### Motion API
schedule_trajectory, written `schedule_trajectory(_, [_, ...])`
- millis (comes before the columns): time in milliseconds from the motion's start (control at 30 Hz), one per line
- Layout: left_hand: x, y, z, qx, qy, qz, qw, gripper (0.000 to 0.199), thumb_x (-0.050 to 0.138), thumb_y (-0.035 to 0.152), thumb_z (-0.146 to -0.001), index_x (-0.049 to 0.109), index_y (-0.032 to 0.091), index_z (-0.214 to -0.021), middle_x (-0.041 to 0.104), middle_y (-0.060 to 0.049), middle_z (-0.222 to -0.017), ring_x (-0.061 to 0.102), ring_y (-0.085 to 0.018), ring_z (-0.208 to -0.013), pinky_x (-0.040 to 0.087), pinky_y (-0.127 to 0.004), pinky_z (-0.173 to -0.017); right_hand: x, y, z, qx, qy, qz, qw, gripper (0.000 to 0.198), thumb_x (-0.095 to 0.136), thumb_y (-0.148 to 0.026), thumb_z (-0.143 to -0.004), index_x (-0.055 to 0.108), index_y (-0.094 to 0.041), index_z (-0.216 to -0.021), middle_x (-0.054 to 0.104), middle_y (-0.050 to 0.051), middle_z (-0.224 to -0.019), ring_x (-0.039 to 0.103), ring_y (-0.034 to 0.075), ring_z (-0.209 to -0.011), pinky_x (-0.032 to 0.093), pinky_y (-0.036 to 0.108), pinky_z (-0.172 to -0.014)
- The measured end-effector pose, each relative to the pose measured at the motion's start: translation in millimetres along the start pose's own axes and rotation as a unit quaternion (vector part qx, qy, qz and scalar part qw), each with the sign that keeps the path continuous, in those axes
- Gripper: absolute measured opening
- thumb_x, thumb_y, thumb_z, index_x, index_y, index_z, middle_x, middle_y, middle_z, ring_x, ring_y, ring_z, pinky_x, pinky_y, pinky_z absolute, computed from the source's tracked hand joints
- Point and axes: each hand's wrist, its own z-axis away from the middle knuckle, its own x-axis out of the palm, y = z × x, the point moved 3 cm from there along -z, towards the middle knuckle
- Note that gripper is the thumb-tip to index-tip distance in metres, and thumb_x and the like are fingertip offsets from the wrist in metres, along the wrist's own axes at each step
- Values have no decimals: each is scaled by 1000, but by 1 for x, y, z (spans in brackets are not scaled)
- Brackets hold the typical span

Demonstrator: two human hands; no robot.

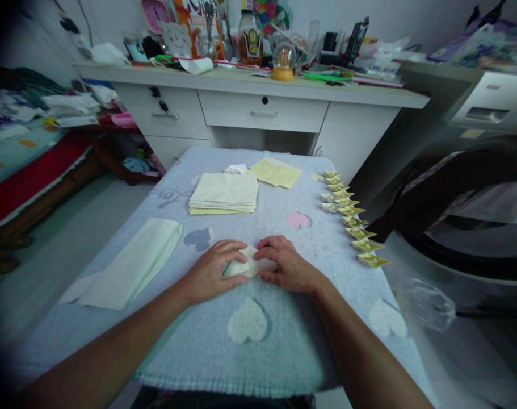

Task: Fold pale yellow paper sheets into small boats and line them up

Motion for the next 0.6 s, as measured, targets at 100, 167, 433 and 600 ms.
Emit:
schedule_trajectory(100, [-1, 0, -1, 2, -1, 5, 1000, 24, 71, 37, -76, 63, 21, -92, 61, -7, -120, 53, -24, -113, 42, -41, -98, 0, 1, 0, -6, 7, 6, 1000, 32, 65, -34, -83, 62, -24, -113, 53, 9, -121, 45, 25, -114, 33, 45, -99])
schedule_trajectory(167, [-2, 0, -1, 5, -3, 8, 1000, 24, 70, 37, -77, 63, 21, -93, 61, -7, -120, 53, -23, -113, 42, -41, -99, 1, 0, 0, -7, 9, 7, 1000, 31, 64, -34, -84, 63, -23, -113, 53, 9, -121, 45, 25, -113, 33, 45, -99])
schedule_trajectory(433, [-3, 0, -1, -2, -6, 9, 1000, 23, 71, 34, -76, 64, 20, -93, 61, -8, -120, 53, -23, -113, 43, -41, -100, 0, -5, 0, 2, 15, 10, 1000, 31, 64, -35, -83, 63, -22, -111, 53, 10, -120, 46, 26, -112, 34, 46, -98])
schedule_trajectory(600, [-2, -1, -3, -8, 8, 1, 1000, 18, 69, 31, -77, 66, 19, -91, 63, -8, -119, 55, -23, -112, 44, -41, -99, 2, -6, -1, 4, 36, 22, 999, 30, 69, -24, -78, 63, -22, -107, 55, 9, -117, 47, 25, -110, 35, 44, -96])
